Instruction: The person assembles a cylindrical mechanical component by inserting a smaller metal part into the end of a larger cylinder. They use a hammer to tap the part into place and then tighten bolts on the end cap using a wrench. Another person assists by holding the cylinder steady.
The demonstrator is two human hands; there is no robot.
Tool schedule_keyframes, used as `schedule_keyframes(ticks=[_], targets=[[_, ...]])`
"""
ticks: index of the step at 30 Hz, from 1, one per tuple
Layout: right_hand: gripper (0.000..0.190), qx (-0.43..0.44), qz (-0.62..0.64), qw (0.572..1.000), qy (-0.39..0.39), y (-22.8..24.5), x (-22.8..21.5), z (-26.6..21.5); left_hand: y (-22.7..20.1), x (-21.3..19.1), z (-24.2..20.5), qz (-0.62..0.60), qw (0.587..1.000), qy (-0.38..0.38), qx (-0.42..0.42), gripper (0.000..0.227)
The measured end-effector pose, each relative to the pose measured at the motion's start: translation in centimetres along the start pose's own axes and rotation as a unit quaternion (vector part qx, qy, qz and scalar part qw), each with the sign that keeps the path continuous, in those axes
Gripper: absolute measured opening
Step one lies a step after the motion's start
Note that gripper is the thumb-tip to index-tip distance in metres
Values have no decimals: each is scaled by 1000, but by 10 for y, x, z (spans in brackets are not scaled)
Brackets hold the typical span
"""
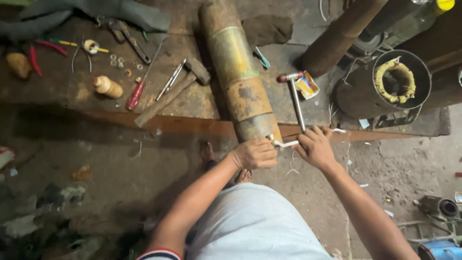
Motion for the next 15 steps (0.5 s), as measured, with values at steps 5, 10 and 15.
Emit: schedule_keyframes(ticks=[5, 10, 15], targets=[[26, -46, -176, 983, -35, 44, -45, -10, -5, -4, -5, -17, 999, -33, -3, 8], [17, -139, -403, 904, -20, 105, -51, 8, 2, 3, -7, -25, 999, -27, 6, 13], [14, -178, -552, 814, -17, 119, -24, 3, 1, 4, -7, -17, 1000, -21, 9, 10]])
Point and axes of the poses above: each hand's wrist, its own z-axis towards the middle knuckle, its own x-axis out of the palm, y = z × x, the point moved 8 cm from there along z, towards the middle knuckle, and after that the axes turned 7 degrees about x, right-handed, at the moved point
